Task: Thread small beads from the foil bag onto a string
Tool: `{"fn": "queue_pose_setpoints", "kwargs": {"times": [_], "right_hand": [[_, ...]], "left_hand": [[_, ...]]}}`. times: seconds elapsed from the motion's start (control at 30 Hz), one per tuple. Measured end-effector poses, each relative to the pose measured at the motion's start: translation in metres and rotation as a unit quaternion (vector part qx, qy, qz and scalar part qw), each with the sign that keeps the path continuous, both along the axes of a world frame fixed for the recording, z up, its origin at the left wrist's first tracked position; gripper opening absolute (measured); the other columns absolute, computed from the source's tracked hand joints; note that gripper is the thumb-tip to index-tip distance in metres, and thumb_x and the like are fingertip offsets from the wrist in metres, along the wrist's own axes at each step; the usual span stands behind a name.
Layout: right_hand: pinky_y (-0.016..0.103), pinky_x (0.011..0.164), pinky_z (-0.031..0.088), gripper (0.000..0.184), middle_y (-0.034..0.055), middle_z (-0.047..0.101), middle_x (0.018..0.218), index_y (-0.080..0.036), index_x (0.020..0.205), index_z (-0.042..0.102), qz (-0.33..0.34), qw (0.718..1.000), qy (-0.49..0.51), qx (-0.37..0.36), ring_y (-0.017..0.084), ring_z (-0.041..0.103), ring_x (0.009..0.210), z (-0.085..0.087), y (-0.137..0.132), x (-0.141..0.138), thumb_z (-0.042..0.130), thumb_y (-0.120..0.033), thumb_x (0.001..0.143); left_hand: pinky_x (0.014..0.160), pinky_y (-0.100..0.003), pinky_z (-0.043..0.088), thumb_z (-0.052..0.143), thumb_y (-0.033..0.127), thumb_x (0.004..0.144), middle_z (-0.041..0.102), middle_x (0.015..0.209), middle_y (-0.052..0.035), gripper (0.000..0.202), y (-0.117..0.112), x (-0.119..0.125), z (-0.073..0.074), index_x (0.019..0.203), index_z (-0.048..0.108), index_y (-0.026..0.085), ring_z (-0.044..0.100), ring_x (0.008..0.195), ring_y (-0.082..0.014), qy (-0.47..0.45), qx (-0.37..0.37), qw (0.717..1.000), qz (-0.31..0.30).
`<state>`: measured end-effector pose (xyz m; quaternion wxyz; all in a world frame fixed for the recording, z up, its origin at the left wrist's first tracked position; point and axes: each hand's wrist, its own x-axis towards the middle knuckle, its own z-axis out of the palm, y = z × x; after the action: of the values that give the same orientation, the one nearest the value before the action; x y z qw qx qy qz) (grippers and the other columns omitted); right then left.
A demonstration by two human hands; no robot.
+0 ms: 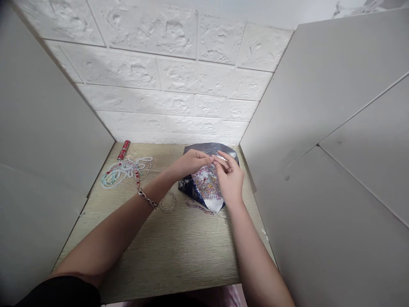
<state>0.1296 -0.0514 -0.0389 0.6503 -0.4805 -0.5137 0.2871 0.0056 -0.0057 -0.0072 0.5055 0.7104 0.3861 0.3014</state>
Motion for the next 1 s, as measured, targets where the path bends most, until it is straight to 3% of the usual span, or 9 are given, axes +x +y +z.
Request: {"fn": "queue_pose_setpoints", "kwargs": {"times": [0.2,0.47,0.8,1.0], "right_hand": [[0.035,0.086,0.047,0.033,0.0051,0.066,0.093,-0.021,0.103,0.056,-0.015,0.999,-0.032,-0.021,0.017,0.06,0.093,-0.0027,0.0,0.0016,0.057,-0.021,0.07],[0.038,0.082,0.048,0.023,0.005,0.067,0.089,-0.019,0.091,0.062,-0.044,0.995,-0.073,-0.045,0.018,0.062,0.084,-0.0046,0.0012,0.0036,0.057,-0.027,0.07],[0.026,0.057,0.042,0.018,0.0002,0.062,0.063,-0.018,0.074,0.062,-0.088,0.979,-0.181,-0.031,0.013,0.054,0.057,-0.0029,-0.0012,0.0052,0.055,-0.034,0.072],[0.025,0.06,0.04,0.015,-0.0017,0.058,0.065,-0.019,0.073,0.055,-0.056,0.966,-0.251,-0.009,0.013,0.053,0.061,-0.0005,-0.0028,0.0058,0.046,-0.03,0.078]], "left_hand": [[0.044,-0.021,0.018,0.051,0.04,0.07,0.028,0.044,0.0054,0.028,-0.0004,0.0,0.0014,0.064,0.062,0.015,0.024,0.042,-0.0038,0.006,-0.014,1.0,0.005],[0.044,-0.022,0.019,0.052,0.039,0.068,0.03,0.044,0.0045,0.026,-0.0015,-0.0001,0.0027,0.058,0.059,0.016,0.024,0.043,-0.0045,0.0,-0.017,1.0,0.014],[0.044,-0.022,0.018,0.051,0.039,0.068,0.029,0.045,0.004,0.027,-0.0004,-0.0002,0.0022,0.056,0.055,0.016,0.025,0.042,-0.0044,0.02,-0.019,0.999,0.021],[0.042,-0.022,0.015,0.05,0.041,0.069,0.027,0.043,0.0048,0.029,-0.001,0.0005,0.0027,0.054,0.053,0.015,0.022,0.039,-0.0038,0.018,-0.035,0.999,0.01]]}}
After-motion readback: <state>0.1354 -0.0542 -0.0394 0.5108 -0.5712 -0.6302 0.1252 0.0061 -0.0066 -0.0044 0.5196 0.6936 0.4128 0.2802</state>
